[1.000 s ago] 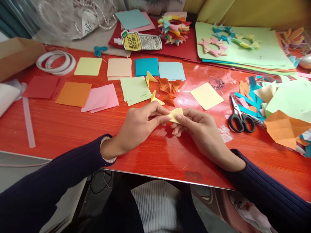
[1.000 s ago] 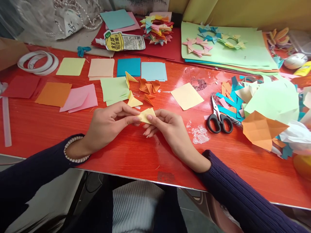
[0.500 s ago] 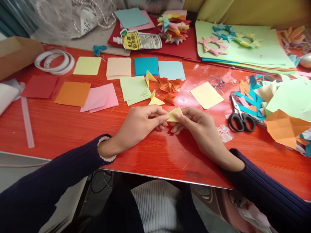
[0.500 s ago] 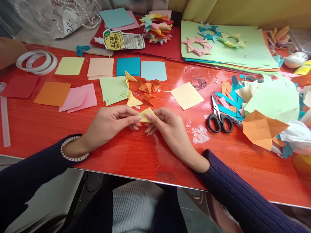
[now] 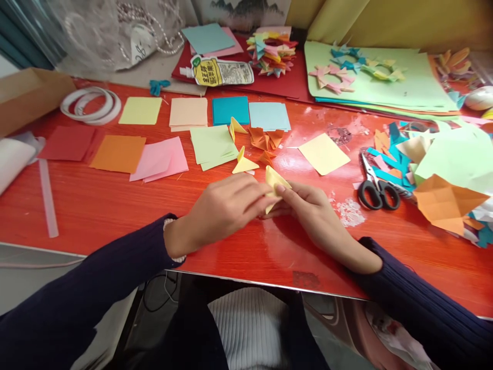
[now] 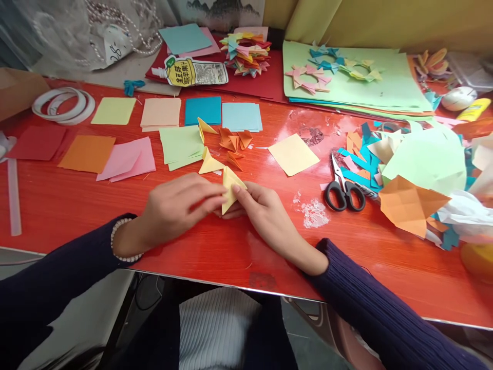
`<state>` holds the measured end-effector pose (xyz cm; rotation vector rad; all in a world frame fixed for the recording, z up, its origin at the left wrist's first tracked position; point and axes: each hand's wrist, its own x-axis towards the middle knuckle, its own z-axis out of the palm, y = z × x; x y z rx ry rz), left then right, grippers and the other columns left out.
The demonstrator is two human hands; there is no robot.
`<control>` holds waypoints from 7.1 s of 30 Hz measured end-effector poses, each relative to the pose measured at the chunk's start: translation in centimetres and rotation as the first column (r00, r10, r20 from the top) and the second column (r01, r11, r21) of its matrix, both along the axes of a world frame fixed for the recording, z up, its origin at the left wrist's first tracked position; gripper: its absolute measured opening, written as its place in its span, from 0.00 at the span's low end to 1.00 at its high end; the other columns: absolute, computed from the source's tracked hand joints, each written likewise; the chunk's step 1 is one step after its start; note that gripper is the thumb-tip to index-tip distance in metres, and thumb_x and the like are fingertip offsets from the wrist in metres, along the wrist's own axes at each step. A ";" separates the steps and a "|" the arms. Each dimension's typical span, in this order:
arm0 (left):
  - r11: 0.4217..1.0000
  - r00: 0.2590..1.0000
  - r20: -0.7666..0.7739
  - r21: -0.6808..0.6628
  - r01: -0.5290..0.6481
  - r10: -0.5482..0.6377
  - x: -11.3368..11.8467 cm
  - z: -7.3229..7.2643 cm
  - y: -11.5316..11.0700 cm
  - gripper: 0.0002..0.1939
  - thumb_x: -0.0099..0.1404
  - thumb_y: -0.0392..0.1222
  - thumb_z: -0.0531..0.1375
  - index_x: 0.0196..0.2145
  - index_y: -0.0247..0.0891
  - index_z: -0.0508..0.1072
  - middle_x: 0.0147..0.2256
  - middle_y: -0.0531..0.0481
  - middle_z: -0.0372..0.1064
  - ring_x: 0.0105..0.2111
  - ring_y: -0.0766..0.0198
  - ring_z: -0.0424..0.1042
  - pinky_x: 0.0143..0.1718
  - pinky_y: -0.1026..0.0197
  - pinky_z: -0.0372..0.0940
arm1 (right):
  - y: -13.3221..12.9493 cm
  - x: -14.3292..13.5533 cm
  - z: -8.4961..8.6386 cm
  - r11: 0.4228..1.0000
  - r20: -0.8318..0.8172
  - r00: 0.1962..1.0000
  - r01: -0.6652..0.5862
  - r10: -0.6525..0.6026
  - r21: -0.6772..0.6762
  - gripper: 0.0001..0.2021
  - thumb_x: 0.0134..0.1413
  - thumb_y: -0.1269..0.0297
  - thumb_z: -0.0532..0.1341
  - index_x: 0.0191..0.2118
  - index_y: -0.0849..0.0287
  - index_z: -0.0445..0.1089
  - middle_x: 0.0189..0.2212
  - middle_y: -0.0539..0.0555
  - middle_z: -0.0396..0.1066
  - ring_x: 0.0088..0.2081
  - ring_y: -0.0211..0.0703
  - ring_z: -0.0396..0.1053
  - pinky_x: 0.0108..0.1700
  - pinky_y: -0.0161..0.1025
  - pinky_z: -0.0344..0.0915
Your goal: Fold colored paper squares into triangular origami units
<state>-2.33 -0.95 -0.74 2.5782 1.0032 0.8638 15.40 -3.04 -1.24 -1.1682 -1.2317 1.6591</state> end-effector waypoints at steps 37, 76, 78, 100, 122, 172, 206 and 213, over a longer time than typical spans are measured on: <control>0.687 0.908 0.345 -0.720 0.095 0.237 0.1 0.5 0.8 0.10 0.62 0.41 0.59 0.41 0.36 0.69 0.28 0.54 0.68 0.26 0.70 0.71 0.31 0.68 0.66 | 0.6 0.8 -0.1 0.975 0.100 0.991 0.068 -0.091 0.211 0.09 0.54 0.65 0.61 0.40 0.59 0.64 0.23 0.47 0.68 0.24 0.34 0.69 0.27 0.33 0.66; 0.449 0.864 0.393 -0.864 0.229 0.314 0.1 0.6 1.1 0.11 0.61 0.46 0.59 0.34 0.34 0.73 0.28 0.52 0.70 0.27 0.69 0.71 0.29 0.68 0.69 | 0.7 1.0 0.8 0.993 0.086 0.996 -0.013 0.003 0.115 0.07 0.51 0.63 0.63 0.36 0.57 0.74 0.29 0.49 0.74 0.32 0.36 0.71 0.38 0.35 0.68; 0.475 0.871 0.392 -0.852 0.222 0.295 0.1 0.5 1.2 0.12 0.61 0.46 0.59 0.32 0.33 0.74 0.27 0.52 0.69 0.27 0.71 0.69 0.29 0.68 0.67 | 0.6 0.8 1.0 0.995 0.109 0.994 -0.015 0.005 0.098 0.06 0.51 0.63 0.63 0.34 0.58 0.74 0.30 0.50 0.74 0.31 0.36 0.71 0.37 0.36 0.68; 0.471 0.898 0.371 -0.852 0.228 0.236 0.3 0.0 1.1 0.13 0.60 0.44 0.60 0.40 0.35 0.66 0.26 0.54 0.69 0.26 0.70 0.70 0.31 0.66 0.67 | 0.8 0.6 0.2 0.995 0.076 0.996 0.038 -0.045 0.093 0.09 0.52 0.66 0.62 0.39 0.59 0.65 0.25 0.47 0.70 0.25 0.33 0.69 0.29 0.32 0.66; 0.514 0.923 0.337 -0.834 0.201 0.186 0.4 -0.3 1.0 0.13 0.60 0.44 0.60 0.41 0.36 0.65 0.29 0.53 0.67 0.29 0.69 0.68 0.31 0.66 0.63 | 0.6 0.5 0.3 0.997 0.140 0.990 -0.001 -0.009 0.072 0.13 0.53 0.55 0.61 0.28 0.61 0.66 0.22 0.51 0.72 0.24 0.36 0.70 0.29 0.34 0.68; 0.282 0.823 0.427 -0.898 0.338 0.374 0.6 1.3 0.7 0.13 0.59 0.43 0.61 0.22 0.33 0.67 0.21 0.54 0.62 0.19 0.74 0.61 0.15 0.72 0.57 | -0.3 0.4 1.3 0.974 0.126 0.973 -0.207 0.194 0.097 0.09 0.54 0.62 0.60 0.36 0.60 0.76 0.31 0.51 0.77 0.32 0.36 0.74 0.36 0.32 0.71; 0.728 0.920 0.333 -0.681 0.083 0.207 0.2 0.6 0.9 0.11 0.60 0.48 0.60 0.34 0.38 0.76 0.35 0.51 0.72 0.36 0.66 0.69 0.39 0.65 0.63 | 0.5 0.8 1.1 0.987 0.073 0.984 -0.161 0.160 -0.001 0.12 0.54 0.58 0.60 0.38 0.61 0.73 0.34 0.53 0.76 0.36 0.40 0.74 0.43 0.38 0.71; 0.617 0.919 0.335 -0.774 0.144 0.207 0.2 0.7 0.9 0.13 0.61 0.49 0.58 0.33 0.37 0.75 0.33 0.52 0.73 0.35 0.67 0.69 0.38 0.66 0.62 | 0.5 0.8 1.0 0.981 0.125 0.974 -0.194 0.191 0.015 0.15 0.56 0.56 0.57 0.31 0.64 0.72 0.27 0.54 0.75 0.28 0.37 0.74 0.33 0.33 0.70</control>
